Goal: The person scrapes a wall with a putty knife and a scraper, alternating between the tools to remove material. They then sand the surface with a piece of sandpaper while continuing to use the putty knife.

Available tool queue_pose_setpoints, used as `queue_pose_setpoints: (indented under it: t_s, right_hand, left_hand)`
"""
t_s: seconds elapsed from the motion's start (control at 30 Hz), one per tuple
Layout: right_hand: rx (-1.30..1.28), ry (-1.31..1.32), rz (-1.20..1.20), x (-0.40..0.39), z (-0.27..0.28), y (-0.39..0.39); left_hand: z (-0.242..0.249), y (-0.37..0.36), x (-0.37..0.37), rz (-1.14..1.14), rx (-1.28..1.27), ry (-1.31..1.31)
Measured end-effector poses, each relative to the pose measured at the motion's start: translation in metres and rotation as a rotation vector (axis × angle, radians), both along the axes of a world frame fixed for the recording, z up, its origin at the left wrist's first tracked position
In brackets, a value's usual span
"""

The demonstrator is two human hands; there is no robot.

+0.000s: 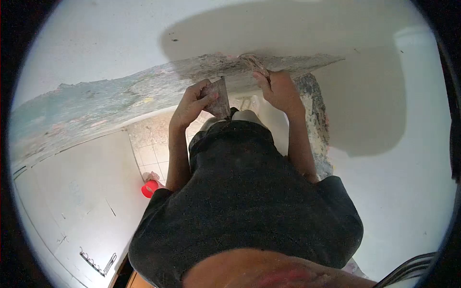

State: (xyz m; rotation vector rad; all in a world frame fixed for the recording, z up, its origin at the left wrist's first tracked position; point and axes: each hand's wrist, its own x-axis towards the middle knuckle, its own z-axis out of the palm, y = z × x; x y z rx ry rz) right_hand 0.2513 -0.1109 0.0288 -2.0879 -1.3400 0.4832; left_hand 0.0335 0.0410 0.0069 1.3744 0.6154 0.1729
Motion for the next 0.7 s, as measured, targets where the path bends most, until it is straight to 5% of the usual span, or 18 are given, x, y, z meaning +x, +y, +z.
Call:
queue_pose_setpoints:
  t_s: [0.27,0.47,0.7]
  right_hand:
    - [0.153,-0.122,-0.027,-0.01,-0.026,0.002]
    - [0.205,0.238,0.009,-0.018,-0.021,0.005]
    - [0.135,0.164,-0.001,-0.014,-0.035,0.007]
  left_hand:
    - [-0.006,0.0,0.01,-0.018,0.186,0.047]
    - [0.004,0.001,0.008,0.051,0.184,0.062]
    - [-0.007,0.007,-0.014,0.054,0.144,0.075]
